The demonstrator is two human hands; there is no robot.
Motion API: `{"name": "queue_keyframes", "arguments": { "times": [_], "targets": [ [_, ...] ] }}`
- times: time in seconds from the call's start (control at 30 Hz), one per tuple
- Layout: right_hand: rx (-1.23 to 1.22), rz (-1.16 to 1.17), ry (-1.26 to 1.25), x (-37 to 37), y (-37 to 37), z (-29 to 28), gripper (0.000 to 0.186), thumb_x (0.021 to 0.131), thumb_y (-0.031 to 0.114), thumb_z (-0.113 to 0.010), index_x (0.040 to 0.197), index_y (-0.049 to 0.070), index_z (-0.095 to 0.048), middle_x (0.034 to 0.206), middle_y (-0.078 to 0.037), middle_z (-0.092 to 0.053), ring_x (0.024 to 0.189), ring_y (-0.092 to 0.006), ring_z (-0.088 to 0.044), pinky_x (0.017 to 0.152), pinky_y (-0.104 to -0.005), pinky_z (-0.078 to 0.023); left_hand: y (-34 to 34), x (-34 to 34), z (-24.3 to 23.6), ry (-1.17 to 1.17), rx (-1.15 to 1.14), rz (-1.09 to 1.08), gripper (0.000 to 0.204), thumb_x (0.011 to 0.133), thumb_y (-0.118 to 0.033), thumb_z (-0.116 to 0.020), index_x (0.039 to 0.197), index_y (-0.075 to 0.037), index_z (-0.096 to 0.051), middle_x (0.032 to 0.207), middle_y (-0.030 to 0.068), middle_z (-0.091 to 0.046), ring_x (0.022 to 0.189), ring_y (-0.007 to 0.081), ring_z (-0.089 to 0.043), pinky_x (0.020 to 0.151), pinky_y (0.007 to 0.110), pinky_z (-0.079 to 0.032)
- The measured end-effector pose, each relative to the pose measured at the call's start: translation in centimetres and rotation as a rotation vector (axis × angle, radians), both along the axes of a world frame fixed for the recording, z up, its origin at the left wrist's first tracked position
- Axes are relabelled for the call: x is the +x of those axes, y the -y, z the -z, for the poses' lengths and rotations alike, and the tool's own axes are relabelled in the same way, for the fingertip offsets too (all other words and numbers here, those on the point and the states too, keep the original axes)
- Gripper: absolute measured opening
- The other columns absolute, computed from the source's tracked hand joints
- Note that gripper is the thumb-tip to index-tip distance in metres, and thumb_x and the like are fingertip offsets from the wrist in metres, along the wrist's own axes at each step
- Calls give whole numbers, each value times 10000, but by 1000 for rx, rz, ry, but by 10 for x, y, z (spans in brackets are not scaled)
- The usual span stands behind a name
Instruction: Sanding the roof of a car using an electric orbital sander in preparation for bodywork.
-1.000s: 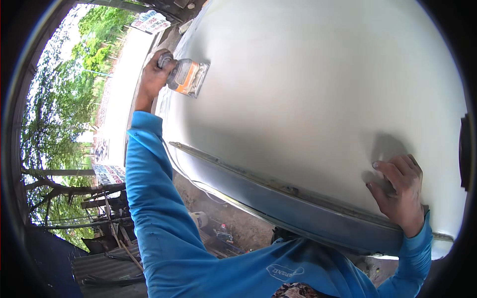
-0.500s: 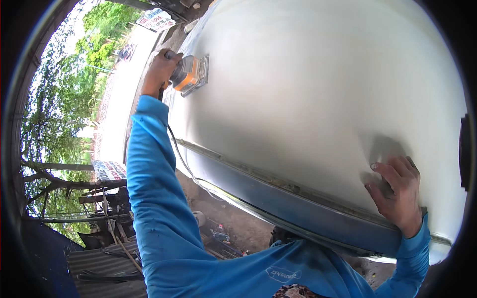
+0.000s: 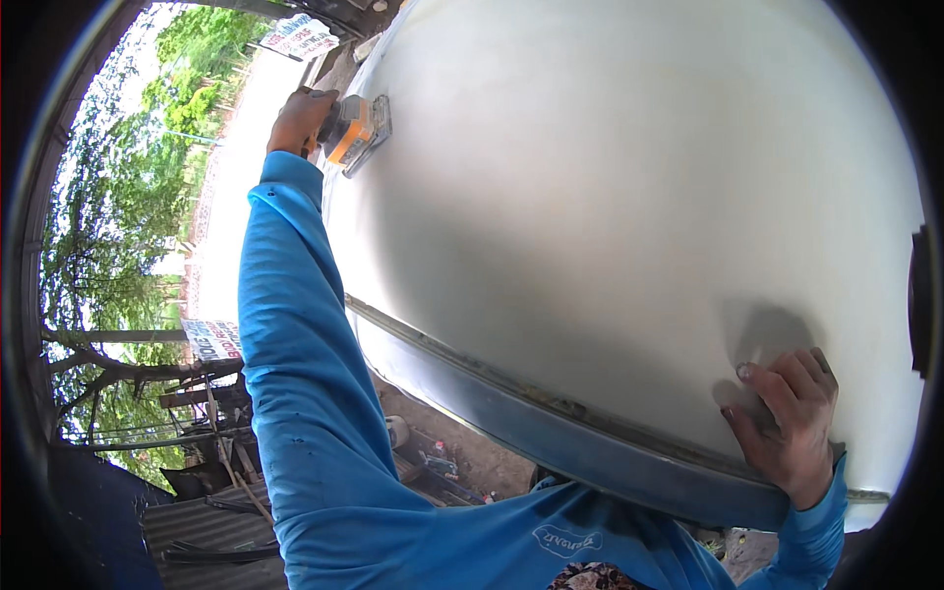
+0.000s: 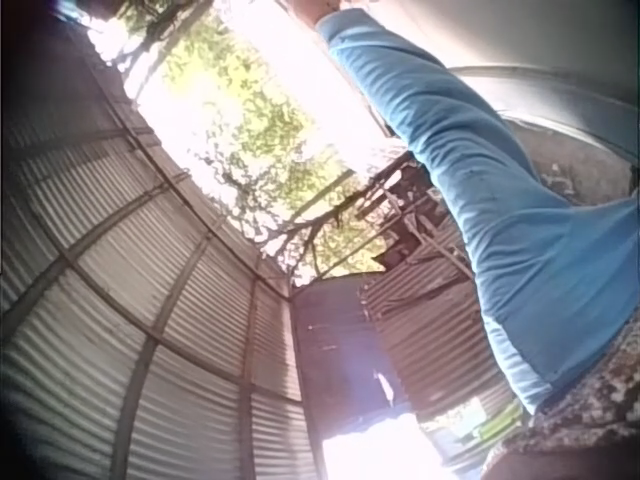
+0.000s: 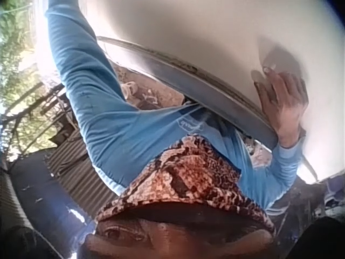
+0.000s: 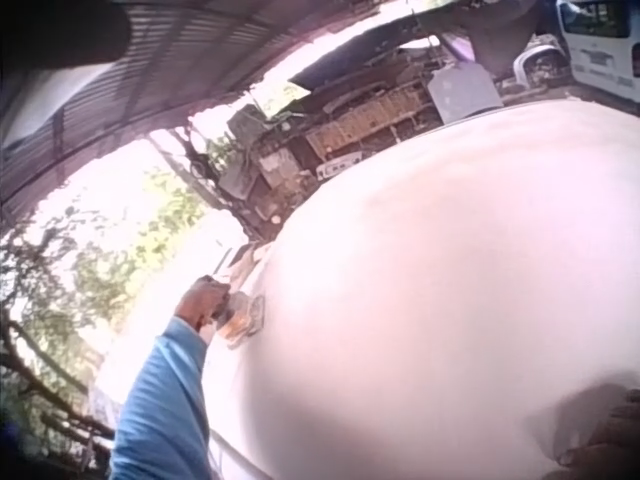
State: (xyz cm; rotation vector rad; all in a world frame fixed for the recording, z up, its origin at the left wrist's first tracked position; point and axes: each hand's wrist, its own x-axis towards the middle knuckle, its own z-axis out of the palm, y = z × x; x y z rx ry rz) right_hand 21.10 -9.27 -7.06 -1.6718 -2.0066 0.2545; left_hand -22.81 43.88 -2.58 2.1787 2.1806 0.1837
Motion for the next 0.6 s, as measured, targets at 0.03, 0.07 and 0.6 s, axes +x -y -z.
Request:
{"name": "queue_keyframes", "arguments": {
  "times": [0.03, 0.07, 0.6],
  "targets": [
    [3, -3, -5, 1, 0, -1, 426, 609, 95, -848, 1000, 65, -681, 746, -73, -542, 656, -263, -518, 612, -411, -383, 3, 0, -1, 15, -2, -8, 534, 893, -476, -635, 1216, -51, -667, 1088, 177, -707, 934, 304, -692, 849, 396, -542],
    [19, -3, -23, 1, 0, -2, 423, 615, 99, -849, 1002, 64, -682, 749, -73, -543, 658, -263, -520, 613, -411, -384, 6, -1, -2, 22, 9, -4, 534, 897, -477, -627, 1215, -50, -667, 1098, 183, -704, 942, 312, -690, 850, 399, -544],
    [2, -11, 5, -8, 4, -7, 399, 635, 101, -848, 995, 51, -682, 793, -88, -574, 703, -273, -561, 644, -416, -421, 36, 23, -22, -362, 11, 345, 481, 933, -465, -552, 1226, -107, -681, 1253, 248, -627, 1114, 329, -644, 949, 418, -501]
  ]
}}
